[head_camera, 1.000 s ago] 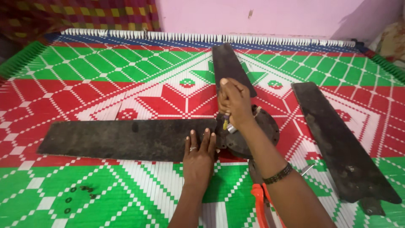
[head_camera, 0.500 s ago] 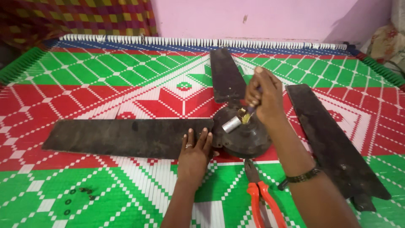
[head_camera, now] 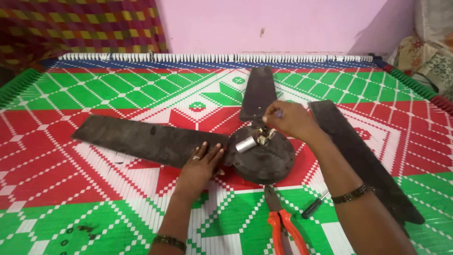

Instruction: The person disassembles an electric fan by removing its blades from the central motor housing. Using a screwdriver, they loosen and remove the screws securing each blade, then set the blades and hardware aside on the mat.

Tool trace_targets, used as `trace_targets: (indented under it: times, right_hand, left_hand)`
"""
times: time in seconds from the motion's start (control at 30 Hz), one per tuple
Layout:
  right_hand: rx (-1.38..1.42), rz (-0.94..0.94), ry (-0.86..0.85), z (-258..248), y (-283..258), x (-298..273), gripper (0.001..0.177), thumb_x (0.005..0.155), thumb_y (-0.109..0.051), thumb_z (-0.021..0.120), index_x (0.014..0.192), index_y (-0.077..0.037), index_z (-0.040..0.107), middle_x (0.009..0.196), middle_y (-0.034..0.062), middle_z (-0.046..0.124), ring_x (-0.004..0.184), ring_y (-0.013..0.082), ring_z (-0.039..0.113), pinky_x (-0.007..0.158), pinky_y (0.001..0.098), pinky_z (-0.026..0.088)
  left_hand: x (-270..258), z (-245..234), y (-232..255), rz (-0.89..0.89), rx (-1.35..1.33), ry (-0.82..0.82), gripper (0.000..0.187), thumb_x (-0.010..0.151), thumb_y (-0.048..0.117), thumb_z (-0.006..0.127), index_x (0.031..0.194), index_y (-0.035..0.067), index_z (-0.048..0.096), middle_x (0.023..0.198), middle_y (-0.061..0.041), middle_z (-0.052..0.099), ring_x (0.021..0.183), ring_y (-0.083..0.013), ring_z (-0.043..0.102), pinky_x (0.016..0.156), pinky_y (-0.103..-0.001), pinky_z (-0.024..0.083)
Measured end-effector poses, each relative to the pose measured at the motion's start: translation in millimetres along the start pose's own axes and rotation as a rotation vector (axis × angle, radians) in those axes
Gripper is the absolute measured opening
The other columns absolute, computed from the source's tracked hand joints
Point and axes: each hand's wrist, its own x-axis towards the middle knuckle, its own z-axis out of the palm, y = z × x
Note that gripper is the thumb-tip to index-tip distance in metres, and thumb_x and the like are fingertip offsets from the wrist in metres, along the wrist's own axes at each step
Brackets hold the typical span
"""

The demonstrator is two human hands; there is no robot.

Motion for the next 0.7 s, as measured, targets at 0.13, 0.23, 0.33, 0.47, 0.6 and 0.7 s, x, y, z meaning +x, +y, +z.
trace_targets:
  times: [0.13, 0.23, 0.33, 0.47, 0.6, 0.7]
  right_hand:
    - [0.061, 0.182, -0.242, 6.7, 12.2, -1.4, 0.033, 0.085, -0.034, 0.074, 0.111, -0.015, 0.074, 0.094, 0.0068, 0.078, 0.081, 0.0220, 0.073, 0.075, 0.0375, 0.057]
    - [0.098, 0.004, -0.213, 13.9, 21.6, -3.4, 0.032, 0.083, -0.036, 0.077, 0.106, -0.014, 0.077, 0.099, 0.0067, 0.079, 0.092, 0.0211, 0.073, 0.082, 0.0357, 0.055]
    - [-0.046, -0.060, -0.190, 22.8, 26.3, -1.2, 0.029, 0.082, -0.035, 0.077, 0.103, -0.015, 0.079, 0.102, 0.0087, 0.077, 0.094, 0.0258, 0.072, 0.083, 0.0390, 0.055]
    - [-0.211, -0.033, -0.190, 34.2, 20.7, 0.9, 0.026, 0.083, -0.036, 0.077, 0.099, -0.016, 0.079, 0.103, 0.0099, 0.075, 0.096, 0.0297, 0.071, 0.083, 0.0419, 0.055]
    - [-0.199, 0.055, -0.191, 30.9, 13.5, -4.2, 0.025, 0.084, -0.038, 0.077, 0.097, -0.017, 0.079, 0.100, 0.0091, 0.076, 0.094, 0.0293, 0.072, 0.080, 0.0425, 0.056]
    - [-0.204, 0.058, -0.156, 31.1, 11.4, -9.0, 0.027, 0.084, -0.040, 0.076, 0.099, -0.018, 0.078, 0.096, 0.0090, 0.077, 0.090, 0.0293, 0.073, 0.079, 0.0423, 0.056]
  left_hand:
    - [9.4, -21.4, -0.7, -0.063, -0.021, -0.092, 0.066, 0.092, 0.044, 0.057, 0.153, 0.024, 0.038, 0.159, 0.002, 0.037, 0.146, -0.0288, 0.033, 0.121, -0.051, 0.021]
    - [11.3, -39.5, 9.5, -0.181, 0.092, -0.026, 0.061, 0.093, 0.031, 0.058, 0.150, 0.036, 0.040, 0.158, -0.001, 0.038, 0.149, -0.0290, 0.030, 0.120, -0.057, 0.017]
    - [8.2, -51.9, 33.7, -0.459, 0.261, -0.017, 0.078, 0.079, 0.021, 0.063, 0.154, 0.026, 0.039, 0.164, -0.011, 0.036, 0.150, -0.0442, 0.025, 0.115, -0.067, 0.017]
    - [3.9, -52.6, 77.0, -0.547, -0.091, 0.171, 0.068, 0.074, 0.018, 0.065, 0.140, 0.012, 0.055, 0.147, -0.013, 0.052, 0.136, -0.0377, 0.044, 0.105, -0.056, 0.038]
    - [9.7, -31.0, 107.3, -0.752, -0.396, -0.046, 0.034, 0.096, 0.033, 0.059, 0.119, 0.008, 0.061, 0.120, -0.017, 0.065, 0.107, -0.0387, 0.066, 0.088, -0.051, 0.054]
    - [11.0, -7.2, 115.0, -0.811, -0.565, -0.080, 0.042, 0.098, 0.045, 0.060, 0.108, 0.004, 0.066, 0.105, -0.021, 0.070, 0.095, -0.0398, 0.070, 0.082, -0.052, 0.055]
